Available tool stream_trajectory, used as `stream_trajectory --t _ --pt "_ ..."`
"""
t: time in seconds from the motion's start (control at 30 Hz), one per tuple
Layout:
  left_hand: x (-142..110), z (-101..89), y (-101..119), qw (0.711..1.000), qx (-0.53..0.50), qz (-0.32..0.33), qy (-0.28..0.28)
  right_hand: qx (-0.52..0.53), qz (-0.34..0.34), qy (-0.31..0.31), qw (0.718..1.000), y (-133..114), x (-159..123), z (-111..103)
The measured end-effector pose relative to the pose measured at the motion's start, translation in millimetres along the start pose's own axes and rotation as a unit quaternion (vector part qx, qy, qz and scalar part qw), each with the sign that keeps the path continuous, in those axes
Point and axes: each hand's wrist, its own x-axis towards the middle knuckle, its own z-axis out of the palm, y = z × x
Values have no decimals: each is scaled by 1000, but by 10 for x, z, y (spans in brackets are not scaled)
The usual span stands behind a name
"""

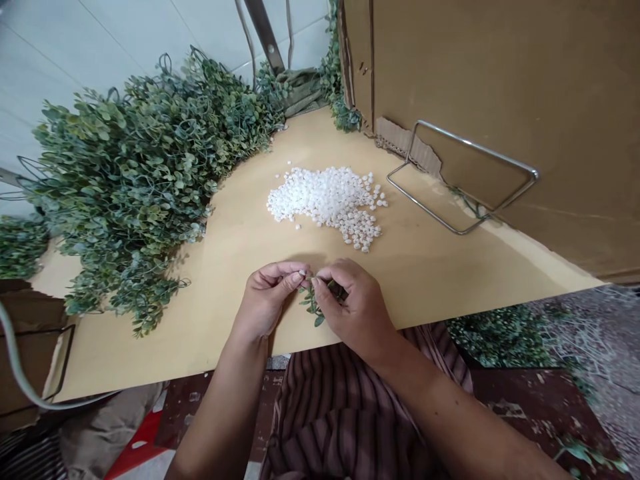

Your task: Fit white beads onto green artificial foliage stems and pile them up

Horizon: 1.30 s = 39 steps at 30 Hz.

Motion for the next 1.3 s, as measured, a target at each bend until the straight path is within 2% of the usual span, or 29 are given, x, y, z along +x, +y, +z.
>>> stream_trajectory --t 0.17,0.47,0.87,1.3 --pt "-7 27 11 1000 9 -1 12 -10 -13 2 1000 -13 -7 5" --pt "-19 46 -16 999 16 16 34 -19 15 -3 1000 -12 -18 1" --pt "-22 45 -30 998 39 36 27 -13 35 -9 999 -37 -15 -18" --pt "-36 39 -29 998 38 45 20 -36 2 -2 999 -25 -36 -8"
